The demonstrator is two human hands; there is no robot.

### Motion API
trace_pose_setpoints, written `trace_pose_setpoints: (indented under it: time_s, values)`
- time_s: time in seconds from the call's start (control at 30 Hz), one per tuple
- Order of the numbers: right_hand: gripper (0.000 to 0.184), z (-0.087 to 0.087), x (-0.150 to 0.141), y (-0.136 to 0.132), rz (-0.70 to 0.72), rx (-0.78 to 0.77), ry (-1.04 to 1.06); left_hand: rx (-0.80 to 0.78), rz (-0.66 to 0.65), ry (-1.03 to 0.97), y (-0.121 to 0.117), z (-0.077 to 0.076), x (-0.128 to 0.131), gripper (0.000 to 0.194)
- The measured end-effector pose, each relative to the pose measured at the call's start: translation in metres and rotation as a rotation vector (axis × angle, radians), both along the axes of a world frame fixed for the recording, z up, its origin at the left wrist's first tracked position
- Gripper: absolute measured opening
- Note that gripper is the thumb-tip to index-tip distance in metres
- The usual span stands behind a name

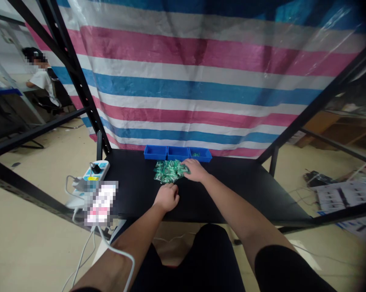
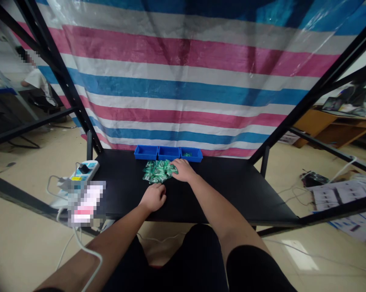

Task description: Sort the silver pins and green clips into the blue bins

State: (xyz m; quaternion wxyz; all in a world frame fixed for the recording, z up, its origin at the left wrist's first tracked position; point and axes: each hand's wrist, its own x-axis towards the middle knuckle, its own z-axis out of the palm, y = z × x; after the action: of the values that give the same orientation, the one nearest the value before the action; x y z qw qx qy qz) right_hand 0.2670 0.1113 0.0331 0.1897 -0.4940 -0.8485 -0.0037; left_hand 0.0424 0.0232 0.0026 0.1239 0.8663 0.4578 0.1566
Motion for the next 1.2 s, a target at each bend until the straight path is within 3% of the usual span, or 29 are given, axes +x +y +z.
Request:
trace_pose_setpoints:
  time_s: [0.13,0.3,0.47,0.63,0.97,1.2]
  values:
    - [0.039,-0.018,-0.015,-0.037,-0.166,0.113,0.087,0.023,-0.005,-0.009,0.000,-0.001,-0.001,0.009]
    - [0.046,-0.038,-0.011,-0.064,-0.274,0.156,0.133,0.018,0.005,0.002,-0.001,-0.001,0.000,0.011]
    - [0.059,-0.054,-0.001,-0.063,-0.372,0.180,0.164,0.038,-0.003,-0.008,0.000,-0.004,0.000,0.008]
    - [0.049,-0.065,0.001,-0.056,-0.390,0.137,0.205,0.029,-0.005,-0.012,-0.002,-0.003,-0.001,0.011]
    - [0.034,-0.062,0.017,-0.046,-0.299,0.136,0.308,0.055,-0.025,-0.039,-0.002,-0.004,-0.002,0.009]
    - [0.024,-0.027,0.043,-0.018,-0.128,0.079,0.378,0.032,-0.028,-0.047,0.001,-0.007,-0.003,0.008]
